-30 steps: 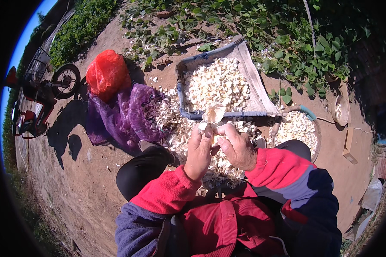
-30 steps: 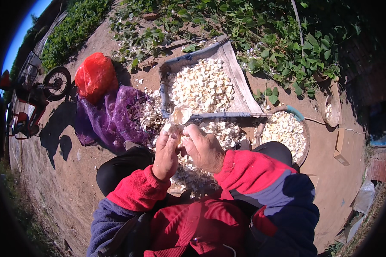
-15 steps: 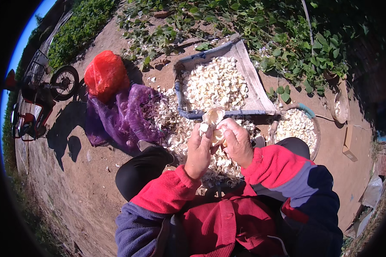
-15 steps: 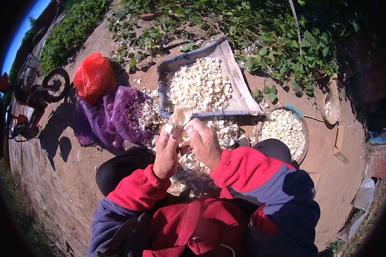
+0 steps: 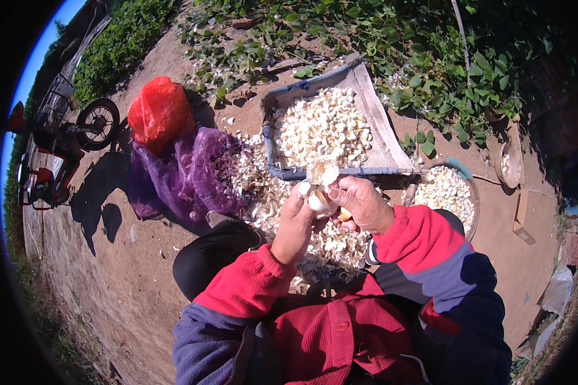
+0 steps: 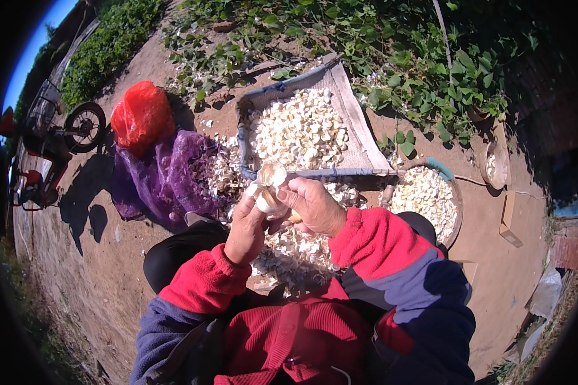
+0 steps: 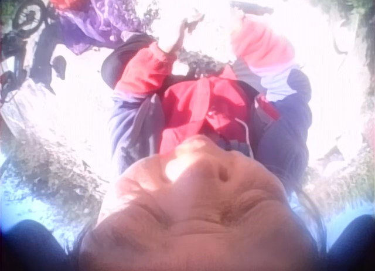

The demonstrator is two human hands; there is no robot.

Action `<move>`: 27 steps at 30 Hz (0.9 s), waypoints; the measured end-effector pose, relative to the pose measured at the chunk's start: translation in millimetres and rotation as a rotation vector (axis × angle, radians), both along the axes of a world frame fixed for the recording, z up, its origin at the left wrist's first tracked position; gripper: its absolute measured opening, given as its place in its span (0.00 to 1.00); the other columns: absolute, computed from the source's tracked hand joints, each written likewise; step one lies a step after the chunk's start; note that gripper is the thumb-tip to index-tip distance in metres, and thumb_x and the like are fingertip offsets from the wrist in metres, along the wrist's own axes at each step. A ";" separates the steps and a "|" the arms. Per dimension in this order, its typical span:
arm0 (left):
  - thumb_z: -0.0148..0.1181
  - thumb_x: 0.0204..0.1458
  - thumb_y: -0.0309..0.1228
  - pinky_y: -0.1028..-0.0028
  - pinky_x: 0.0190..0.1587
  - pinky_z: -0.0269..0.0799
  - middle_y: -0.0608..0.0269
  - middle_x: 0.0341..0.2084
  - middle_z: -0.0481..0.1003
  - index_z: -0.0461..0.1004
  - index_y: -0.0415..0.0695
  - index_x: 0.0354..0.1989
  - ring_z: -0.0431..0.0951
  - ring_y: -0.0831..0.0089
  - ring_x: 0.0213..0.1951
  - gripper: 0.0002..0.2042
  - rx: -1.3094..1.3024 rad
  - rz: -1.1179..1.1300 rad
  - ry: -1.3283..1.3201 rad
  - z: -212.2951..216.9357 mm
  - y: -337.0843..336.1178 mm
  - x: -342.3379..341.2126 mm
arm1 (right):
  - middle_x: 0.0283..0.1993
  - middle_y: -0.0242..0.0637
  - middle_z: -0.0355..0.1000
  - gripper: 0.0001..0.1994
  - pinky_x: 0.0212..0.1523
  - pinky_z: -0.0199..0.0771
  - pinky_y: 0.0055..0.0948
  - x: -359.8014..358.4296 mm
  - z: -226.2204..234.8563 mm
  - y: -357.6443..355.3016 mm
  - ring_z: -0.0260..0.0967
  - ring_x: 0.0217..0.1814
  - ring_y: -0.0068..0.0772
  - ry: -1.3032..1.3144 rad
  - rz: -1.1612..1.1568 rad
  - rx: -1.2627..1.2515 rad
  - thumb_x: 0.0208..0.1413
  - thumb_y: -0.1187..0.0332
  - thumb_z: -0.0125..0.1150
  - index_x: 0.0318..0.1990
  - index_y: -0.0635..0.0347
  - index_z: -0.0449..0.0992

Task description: The person sits on the ground and peels garlic cloves by hand, separating the skins and placing the peeled cloves into a nearby container. The person repeatedly picks up garlic bulbs, removes outer layers, and discards the skins onto the ground.

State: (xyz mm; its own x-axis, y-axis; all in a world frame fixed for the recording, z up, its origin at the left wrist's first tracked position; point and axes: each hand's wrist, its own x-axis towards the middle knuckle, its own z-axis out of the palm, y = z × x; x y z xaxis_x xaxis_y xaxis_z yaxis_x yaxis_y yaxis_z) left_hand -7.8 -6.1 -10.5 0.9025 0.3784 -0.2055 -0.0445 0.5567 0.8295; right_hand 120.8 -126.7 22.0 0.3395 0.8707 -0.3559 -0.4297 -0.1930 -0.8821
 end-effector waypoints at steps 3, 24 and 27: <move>0.51 0.64 0.30 0.83 0.30 0.66 0.68 0.38 0.74 0.65 0.42 0.53 0.71 0.85 0.32 0.12 0.213 0.124 0.017 -8.9 -6.2 3.4 | 0.35 0.40 0.74 0.21 0.30 0.76 0.30 -10.1 -14.4 8.2 0.73 0.38 0.28 -0.454 -0.018 0.162 0.64 0.52 0.53 0.45 0.67 0.69; 0.57 0.60 0.32 0.76 0.29 0.70 0.66 0.30 0.75 0.70 0.44 0.45 0.75 0.74 0.28 0.09 -0.092 0.147 0.080 8.0 15.6 6.0 | 0.31 0.43 0.74 0.10 0.31 0.75 0.32 25.2 15.6 21.5 0.74 0.29 0.40 -0.993 -0.177 0.238 0.54 0.72 0.64 0.43 0.62 0.73; 0.58 0.60 0.34 0.76 0.29 0.69 0.70 0.27 0.72 0.70 0.44 0.42 0.73 0.78 0.28 0.08 -0.056 0.184 0.068 1.3 14.1 6.5 | 0.29 0.42 0.73 0.13 0.28 0.73 0.36 0.1 5.9 19.1 0.74 0.28 0.46 -1.284 -0.011 0.322 0.51 0.70 0.66 0.41 0.61 0.71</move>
State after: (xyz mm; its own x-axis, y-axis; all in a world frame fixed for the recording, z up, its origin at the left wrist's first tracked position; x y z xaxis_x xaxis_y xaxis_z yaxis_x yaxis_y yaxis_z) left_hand -1.3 7.9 -9.3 0.8023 0.5220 -0.2894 -0.0944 0.5898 0.8020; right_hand 121.0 -107.6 27.9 0.2853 0.8502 0.4424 0.7398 0.0981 -0.6657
